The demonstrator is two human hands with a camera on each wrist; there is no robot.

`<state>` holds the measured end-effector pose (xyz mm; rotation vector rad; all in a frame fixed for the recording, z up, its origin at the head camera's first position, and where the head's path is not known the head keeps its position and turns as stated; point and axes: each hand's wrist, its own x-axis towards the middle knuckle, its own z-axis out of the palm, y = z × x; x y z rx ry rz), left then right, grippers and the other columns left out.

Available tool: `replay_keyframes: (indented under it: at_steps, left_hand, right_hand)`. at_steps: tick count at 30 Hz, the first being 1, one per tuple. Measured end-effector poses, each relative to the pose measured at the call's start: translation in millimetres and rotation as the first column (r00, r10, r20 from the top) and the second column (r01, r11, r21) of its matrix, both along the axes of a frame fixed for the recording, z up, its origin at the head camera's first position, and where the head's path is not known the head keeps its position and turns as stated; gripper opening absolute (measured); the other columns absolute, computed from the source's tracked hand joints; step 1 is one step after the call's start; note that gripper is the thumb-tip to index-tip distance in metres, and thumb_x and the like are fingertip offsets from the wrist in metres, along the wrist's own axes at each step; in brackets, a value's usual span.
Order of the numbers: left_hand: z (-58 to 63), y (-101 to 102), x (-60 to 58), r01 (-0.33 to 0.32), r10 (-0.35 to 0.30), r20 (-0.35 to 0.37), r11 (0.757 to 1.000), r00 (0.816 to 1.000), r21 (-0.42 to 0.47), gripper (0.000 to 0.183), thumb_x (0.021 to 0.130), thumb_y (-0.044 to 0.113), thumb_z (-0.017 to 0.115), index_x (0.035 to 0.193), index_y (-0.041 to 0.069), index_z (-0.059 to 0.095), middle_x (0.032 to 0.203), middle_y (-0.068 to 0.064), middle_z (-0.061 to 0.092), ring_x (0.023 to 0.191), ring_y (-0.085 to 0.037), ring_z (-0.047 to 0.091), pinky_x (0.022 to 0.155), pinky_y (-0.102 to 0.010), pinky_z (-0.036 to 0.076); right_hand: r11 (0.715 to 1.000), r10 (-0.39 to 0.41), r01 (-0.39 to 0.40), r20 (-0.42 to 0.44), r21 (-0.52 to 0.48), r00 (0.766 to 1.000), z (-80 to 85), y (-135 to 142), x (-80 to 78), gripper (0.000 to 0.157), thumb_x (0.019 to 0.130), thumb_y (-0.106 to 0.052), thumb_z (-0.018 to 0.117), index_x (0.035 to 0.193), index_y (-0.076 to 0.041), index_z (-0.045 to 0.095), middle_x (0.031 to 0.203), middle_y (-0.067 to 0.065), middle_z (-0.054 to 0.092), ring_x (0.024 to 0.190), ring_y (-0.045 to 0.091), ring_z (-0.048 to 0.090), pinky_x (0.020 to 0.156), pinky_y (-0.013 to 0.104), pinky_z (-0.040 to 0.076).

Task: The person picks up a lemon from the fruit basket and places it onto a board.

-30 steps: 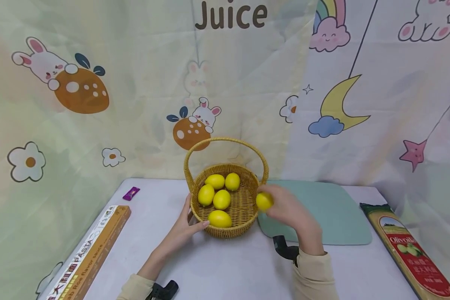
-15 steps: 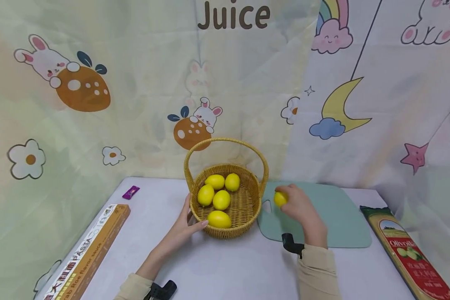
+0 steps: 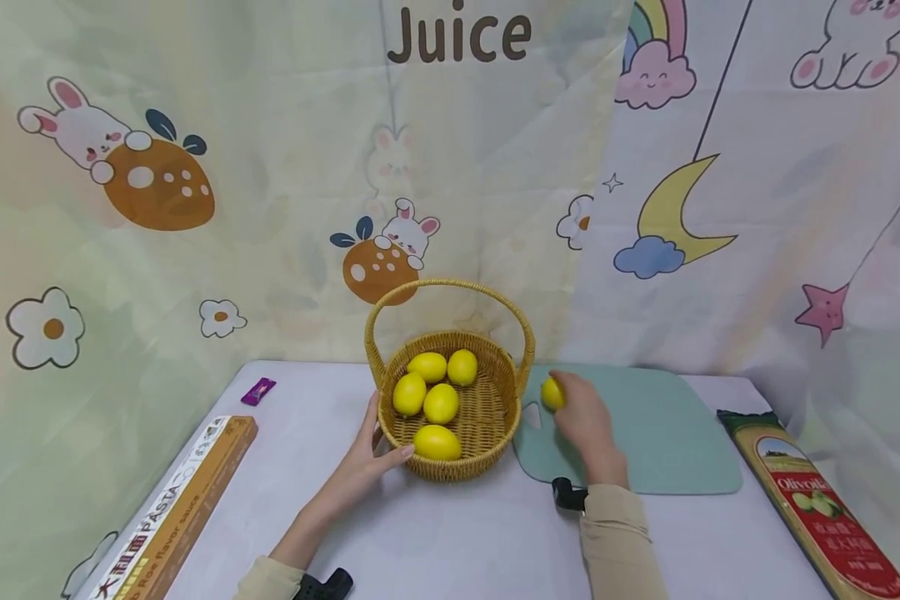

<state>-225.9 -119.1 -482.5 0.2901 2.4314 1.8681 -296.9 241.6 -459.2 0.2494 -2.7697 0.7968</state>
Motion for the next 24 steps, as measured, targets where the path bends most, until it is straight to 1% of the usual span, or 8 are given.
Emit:
replay_keyframes:
  at_steps: [4,7,10,13,15,20,24]
  left_hand:
    - [-1.2,-1,0.8,-0.009,0.009,-0.003,1.000,1.000,0.012,0.109,0.087,0.042,0.075,0.158,0.040,-0.009,0.168,0.006,-0.004,0.156,-0.028,0.005,0.118,-0.062,0.023]
    - [-0.9,-1,1.6,-0.008,0.008,-0.004,1.000,1.000,0.011,0.111,0.087,0.044,0.075,0.159,0.036,-0.009,0.168,0.006,-0.005,0.156,-0.028,0.005,0.118,-0.061,0.024]
    - [-0.2,-1,2.4,-0.005,0.005,0.014,1.000,1.000,0.010,0.112,0.086,0.045,0.075,0.159,0.035,-0.010,0.168,0.007,-0.005,0.156,-0.027,0.005,0.119,-0.060,0.024]
    - [0.3,0,1.7,-0.007,0.007,0.023,1.000,1.000,0.007,0.112,0.086,0.046,0.075,0.159,0.036,-0.010,0.168,0.006,-0.005,0.156,-0.027,0.006,0.119,-0.060,0.024]
    - [0.6,0,1.4,-0.011,0.011,0.027,1.000,1.000,0.003,0.112,0.085,0.047,0.075,0.159,0.035,-0.009,0.168,0.006,-0.004,0.156,-0.027,0.006,0.119,-0.060,0.024]
    - [0.9,0,1.7,-0.017,0.017,0.033,1.000,0.999,-0.004,0.113,0.085,0.048,0.075,0.159,0.035,-0.009,0.168,0.006,-0.004,0.156,-0.026,0.005,0.120,-0.061,0.020]
    - [0.5,0,2.0,-0.016,0.016,0.034,1.000,0.999,0.000,0.111,0.086,0.046,0.075,0.159,0.037,-0.009,0.168,0.008,-0.005,0.156,-0.025,0.003,0.121,-0.061,0.019]
  right_hand:
    - [1.000,0.012,-0.013,-0.053,-0.029,0.999,-6.7,-1,-6.9,0.063,0.077,0.020,0.047,0.137,0.004,0.053,0.138,0.032,0.049,0.124,0.051,0.048,0.104,0.065,0.040]
    - [0.999,0.015,-0.018,-0.086,-0.037,0.996,-10.6,1,-12.8,0.065,0.075,0.022,0.045,0.137,0.006,0.054,0.135,0.033,0.045,0.121,0.051,0.047,0.099,0.064,0.042]
    - [0.999,0.016,-0.020,-0.092,-0.050,0.996,-13.6,3,-17.1,0.069,0.074,0.022,0.044,0.140,0.005,0.051,0.135,0.032,0.044,0.121,0.050,0.047,0.099,0.065,0.042]
    - [0.998,0.029,-0.034,-0.091,-0.054,0.995,-14.7,6,-20.4,0.073,0.073,0.020,0.047,0.144,0.002,0.048,0.140,0.031,0.046,0.127,0.051,0.045,0.105,0.066,0.037]
    - [0.997,0.040,-0.045,-0.086,-0.058,0.996,-15.3,8,-21.5,0.075,0.073,0.019,0.048,0.146,0.001,0.046,0.144,0.030,0.044,0.131,0.051,0.041,0.108,0.067,0.034]
    - [0.996,0.058,-0.062,-0.078,-0.056,0.995,-15.4,9,-22.3,0.075,0.074,0.017,0.052,0.147,0.000,0.045,0.151,0.030,0.038,0.137,0.054,0.035,0.109,0.070,0.031]
    - [0.996,0.066,-0.070,-0.075,-0.049,0.995,-11.8,10,-21.6,0.074,0.075,0.016,0.055,0.147,0.001,0.045,0.152,0.031,0.037,0.137,0.054,0.034,0.108,0.070,0.031]
